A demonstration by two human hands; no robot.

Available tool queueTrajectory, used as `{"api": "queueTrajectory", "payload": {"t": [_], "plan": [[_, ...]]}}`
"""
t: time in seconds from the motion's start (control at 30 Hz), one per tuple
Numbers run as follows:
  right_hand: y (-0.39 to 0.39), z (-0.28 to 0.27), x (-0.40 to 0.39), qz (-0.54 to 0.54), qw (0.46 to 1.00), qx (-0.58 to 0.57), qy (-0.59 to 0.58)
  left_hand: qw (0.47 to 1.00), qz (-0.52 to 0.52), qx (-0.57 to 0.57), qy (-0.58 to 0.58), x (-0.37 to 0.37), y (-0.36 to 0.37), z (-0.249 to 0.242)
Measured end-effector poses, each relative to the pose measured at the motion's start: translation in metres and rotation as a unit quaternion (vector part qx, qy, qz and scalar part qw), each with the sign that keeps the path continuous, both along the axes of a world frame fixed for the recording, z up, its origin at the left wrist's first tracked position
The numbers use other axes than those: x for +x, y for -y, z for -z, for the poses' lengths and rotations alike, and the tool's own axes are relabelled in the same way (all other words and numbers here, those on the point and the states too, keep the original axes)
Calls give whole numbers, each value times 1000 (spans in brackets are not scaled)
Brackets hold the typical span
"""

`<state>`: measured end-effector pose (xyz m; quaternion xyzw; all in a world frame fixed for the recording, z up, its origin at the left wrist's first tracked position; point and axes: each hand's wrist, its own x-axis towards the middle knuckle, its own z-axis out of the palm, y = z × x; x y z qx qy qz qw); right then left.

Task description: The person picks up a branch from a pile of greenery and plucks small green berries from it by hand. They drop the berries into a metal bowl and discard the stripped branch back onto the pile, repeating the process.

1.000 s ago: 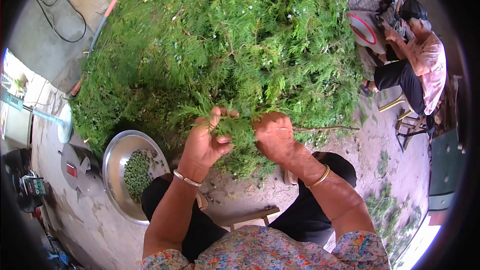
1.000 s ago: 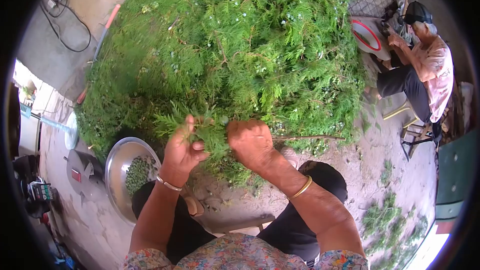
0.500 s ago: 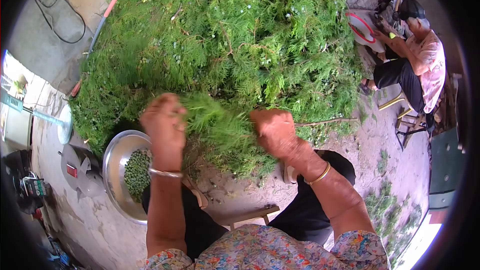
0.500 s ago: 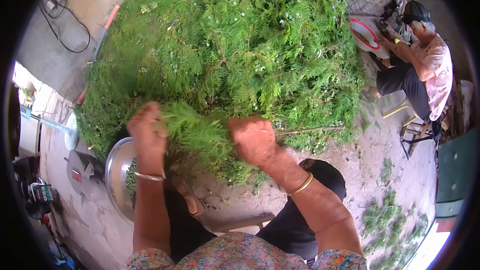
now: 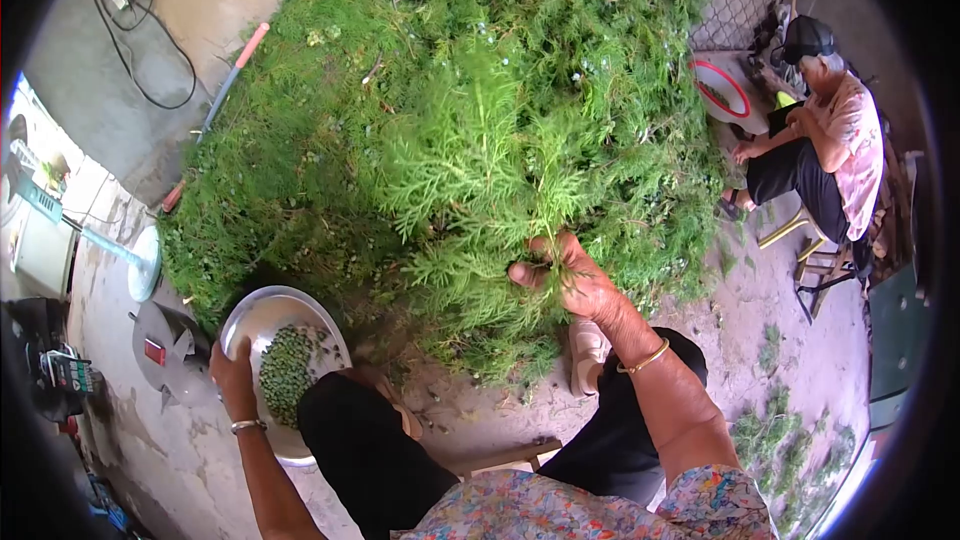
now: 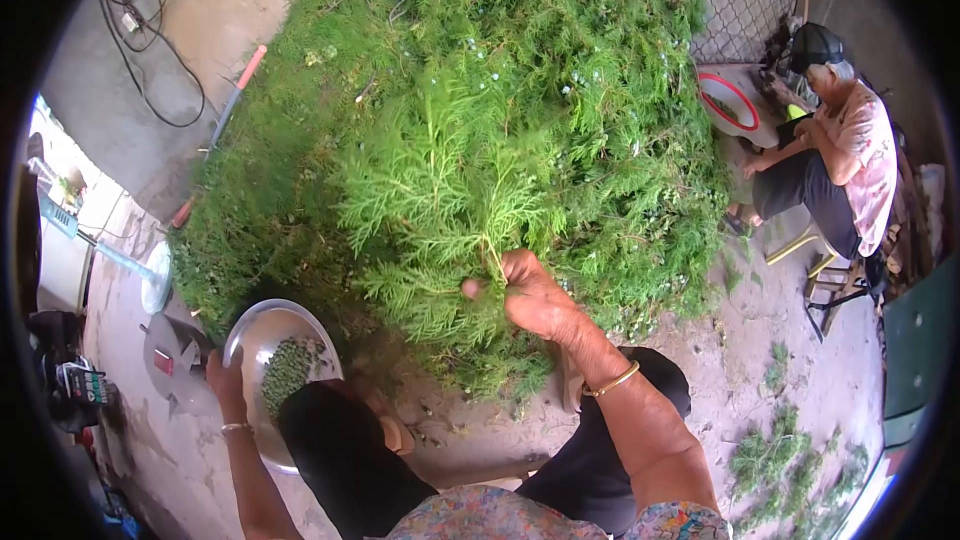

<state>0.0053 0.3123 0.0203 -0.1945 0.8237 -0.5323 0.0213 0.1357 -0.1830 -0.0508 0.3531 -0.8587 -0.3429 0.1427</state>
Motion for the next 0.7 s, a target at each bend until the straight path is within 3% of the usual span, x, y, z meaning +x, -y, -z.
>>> {"api": "queueTrajectory", "payload": {"t": [0.03,0.07,0.1,0.13,0.2,0.23,0.27,0.33,0.37,0.4,0.43,0.47,0.5,0.57,0.63,0.7], "plan": [[0,-8,2,-23,998,-26,47,974,-8,-227,-17,11,2,13],[0,-13,5,-45,993,-52,96,896,-16,-442,-32,15,3,18],[-1,-9,5,-61,989,-73,113,954,-42,-292,-55,12,-13,7],[-1,-11,7,-61,989,-73,114,954,-41,-292,-54,10,-29,-8],[0,-16,11,-51,958,-164,229,996,35,35,-73,0,-76,-47],[2,5,13,29,953,-184,237,986,99,36,-132,-5,-88,-43],[5,1,15,31,954,-185,236,977,159,59,-133,-11,-122,-67],[12,-10,17,17,833,-393,389,952,235,141,-136,-19,-189,-84],[5,0,8,-98,812,-447,363,938,248,199,-139,-23,-213,-78],[4,7,3,-96,812,-449,360,921,330,162,-128,-25,-238,-78],[4,11,-1,-209,708,-539,406,896,409,124,-117,-26,-262,-77],[5,13,-2,-317,580,-609,438,883,422,185,-96,-25,-287,-75],[5,1,3,-276,599,-600,452,865,432,244,-76,-24,-310,-72],[3,-2,5,-297,587,-594,463,791,418,446,-19,-18,-349,-67],[-1,2,9,-322,537,-599,499,775,445,450,1,-15,-363,-72],[-2,3,13,-321,562,-590,483,756,458,468,-14,-12,-372,-67]]}}
